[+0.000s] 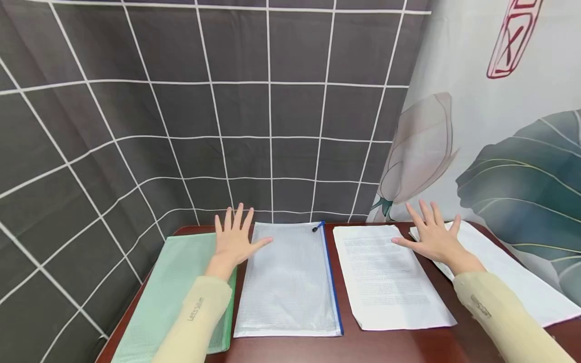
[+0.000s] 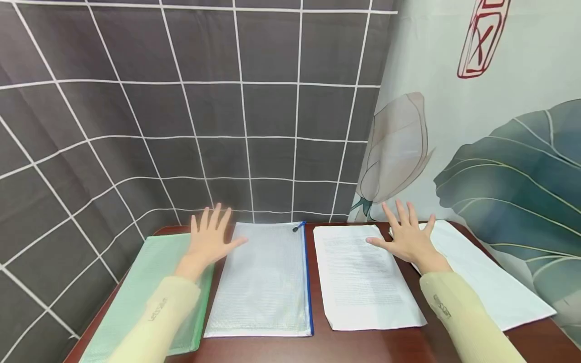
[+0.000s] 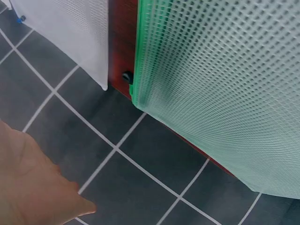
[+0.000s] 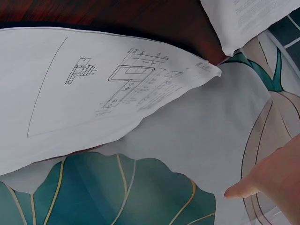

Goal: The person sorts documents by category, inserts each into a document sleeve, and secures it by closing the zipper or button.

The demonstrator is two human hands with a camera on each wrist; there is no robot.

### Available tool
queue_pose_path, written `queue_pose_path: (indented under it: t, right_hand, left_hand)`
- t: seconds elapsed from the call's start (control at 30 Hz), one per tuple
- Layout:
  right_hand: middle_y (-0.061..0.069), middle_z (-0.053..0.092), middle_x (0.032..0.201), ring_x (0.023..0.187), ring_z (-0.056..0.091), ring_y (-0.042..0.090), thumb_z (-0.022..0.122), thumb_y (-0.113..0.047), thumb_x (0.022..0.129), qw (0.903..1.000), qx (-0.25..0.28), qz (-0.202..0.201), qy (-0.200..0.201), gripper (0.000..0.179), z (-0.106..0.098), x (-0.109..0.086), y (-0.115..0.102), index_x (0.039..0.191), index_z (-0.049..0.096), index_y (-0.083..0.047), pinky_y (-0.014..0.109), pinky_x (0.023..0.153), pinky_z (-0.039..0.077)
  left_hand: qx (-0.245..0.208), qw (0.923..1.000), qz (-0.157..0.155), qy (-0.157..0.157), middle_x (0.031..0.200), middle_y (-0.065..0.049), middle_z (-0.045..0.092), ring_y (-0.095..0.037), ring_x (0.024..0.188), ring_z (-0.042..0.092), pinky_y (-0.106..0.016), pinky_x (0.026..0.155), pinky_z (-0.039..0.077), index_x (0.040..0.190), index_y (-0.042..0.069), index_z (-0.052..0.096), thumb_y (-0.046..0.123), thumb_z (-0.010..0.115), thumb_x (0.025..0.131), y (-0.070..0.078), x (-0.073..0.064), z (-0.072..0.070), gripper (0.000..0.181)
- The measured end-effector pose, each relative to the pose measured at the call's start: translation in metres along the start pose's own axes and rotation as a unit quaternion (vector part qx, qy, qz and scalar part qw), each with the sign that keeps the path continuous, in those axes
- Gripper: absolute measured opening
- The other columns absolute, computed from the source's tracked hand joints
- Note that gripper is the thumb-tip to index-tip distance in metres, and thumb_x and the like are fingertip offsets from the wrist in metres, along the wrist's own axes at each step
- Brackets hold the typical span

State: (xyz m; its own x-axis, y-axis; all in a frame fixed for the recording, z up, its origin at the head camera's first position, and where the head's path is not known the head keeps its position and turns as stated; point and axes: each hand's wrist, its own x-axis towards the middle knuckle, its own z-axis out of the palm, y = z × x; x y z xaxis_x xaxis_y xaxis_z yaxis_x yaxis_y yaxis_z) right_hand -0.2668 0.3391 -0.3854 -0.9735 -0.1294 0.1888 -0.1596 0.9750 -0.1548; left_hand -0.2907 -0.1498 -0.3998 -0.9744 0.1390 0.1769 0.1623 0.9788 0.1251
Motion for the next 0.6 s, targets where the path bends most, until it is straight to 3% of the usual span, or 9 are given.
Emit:
queue_pose_path:
  t: [0.4, 0.6]
  right_hand:
    - [0.029, 0.0, 0.164, 0.149, -0.005, 0.054, 0.056, -0.075, 0.082, 1.0, 0.0, 0.009, -0.003, 0.111, -0.007, 0.0, 0.002, 0.161, 0.005, -0.016, 0.088, 0.101, -0.01]
    - [0.029, 0.007, 0.163, 0.148, 0.0, 0.055, 0.057, -0.076, 0.081, 0.9999, 0.001, 0.012, 0.0, 0.112, -0.012, 0.002, 0.006, 0.161, 0.004, -0.016, 0.088, 0.102, -0.005]
  left_hand:
    - [-0.017, 0.9998, 0.011, -0.002, 0.169, -0.009, 0.004, -0.042, 0.155, 0.004, -0.067, 0.122, -0.002, 0.161, 0.021, 0.014, 0.08, 0.049, 0.082, 0.024, 0.0, -0.01, 0.104]
    - [-0.018, 0.9996, 0.021, 0.005, 0.169, -0.008, 0.009, -0.047, 0.153, 0.011, -0.069, 0.122, 0.005, 0.16, 0.023, 0.015, 0.082, 0.05, 0.08, 0.041, 0.001, -0.016, 0.105]
